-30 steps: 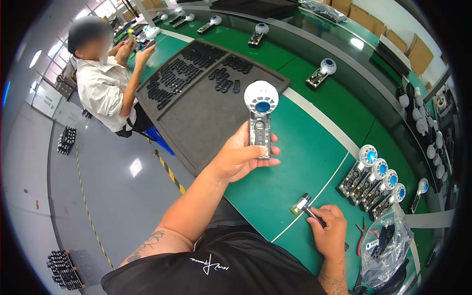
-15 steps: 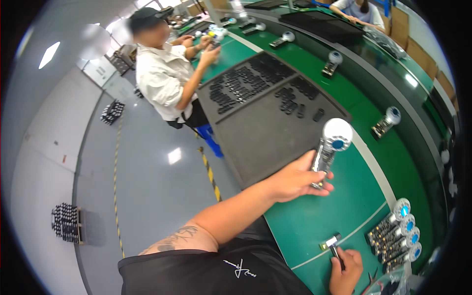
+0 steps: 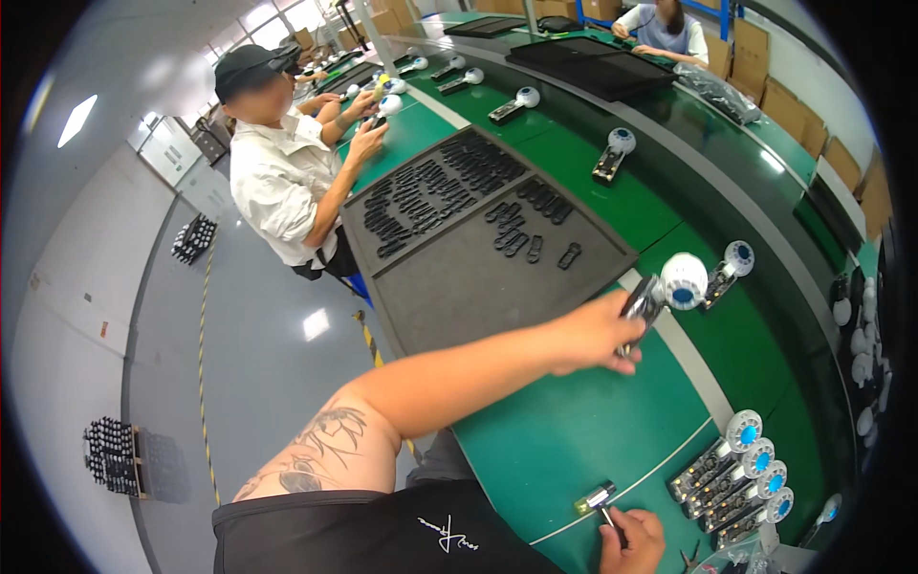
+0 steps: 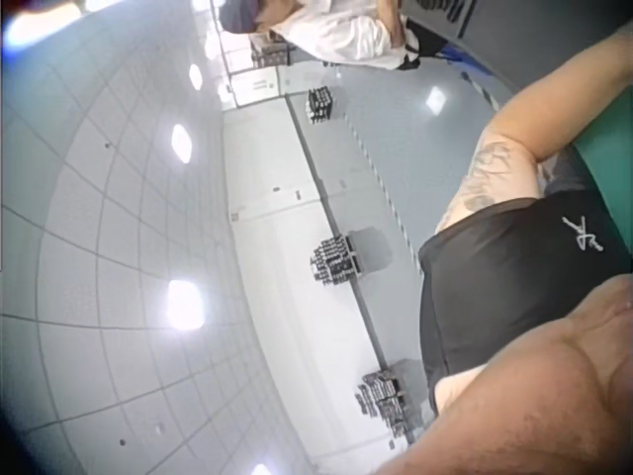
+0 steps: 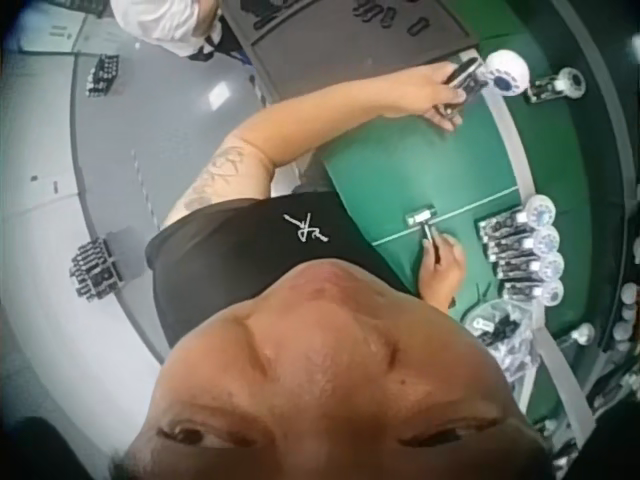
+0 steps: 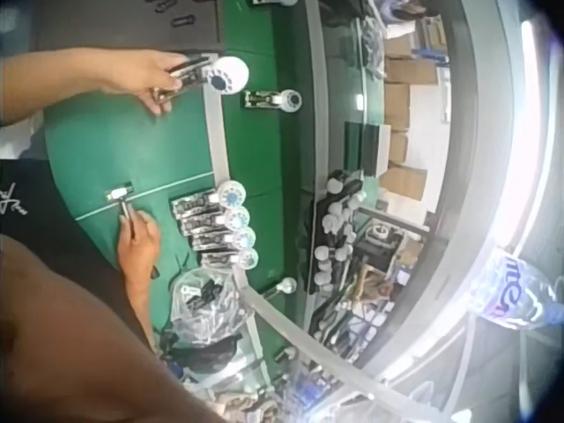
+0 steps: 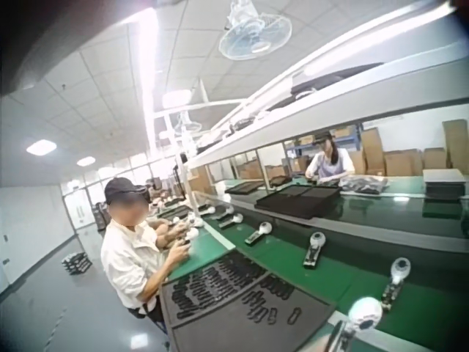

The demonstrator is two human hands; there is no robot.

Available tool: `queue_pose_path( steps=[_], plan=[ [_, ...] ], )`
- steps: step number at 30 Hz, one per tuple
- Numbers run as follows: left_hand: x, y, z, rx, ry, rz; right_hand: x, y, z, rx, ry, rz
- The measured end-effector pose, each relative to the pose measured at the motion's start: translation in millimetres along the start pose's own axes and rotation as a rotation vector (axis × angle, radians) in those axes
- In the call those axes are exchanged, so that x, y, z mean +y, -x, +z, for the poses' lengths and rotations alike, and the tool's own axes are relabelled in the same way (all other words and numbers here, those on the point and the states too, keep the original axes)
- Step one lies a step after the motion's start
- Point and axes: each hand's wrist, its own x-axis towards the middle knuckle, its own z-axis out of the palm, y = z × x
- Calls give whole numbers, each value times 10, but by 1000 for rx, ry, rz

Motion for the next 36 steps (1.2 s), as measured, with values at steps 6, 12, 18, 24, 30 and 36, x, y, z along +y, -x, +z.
queue_pose_path(
  steps=[6,12,18,24,30,36],
  plan=[
    [222,-1565,-345,473,-725,568,-46,-63,17,-25,13,9],
    [160,-2059,-262,498,-1776,382,-84,-81,48,24,-43,35],
    [278,-2005,303,421,-1795,782,-148,-63,-134,52,-14,81],
    [-66,-1702,1227,25,-1555,596,-58,61,-45,155,-5,64],
    [2,-1763,1080,-59,-933,370,-1,109,117,123,-17,57],
    [27,-260,372,-224,99,51,-58,62,109,143,51,-91]
  ],
)
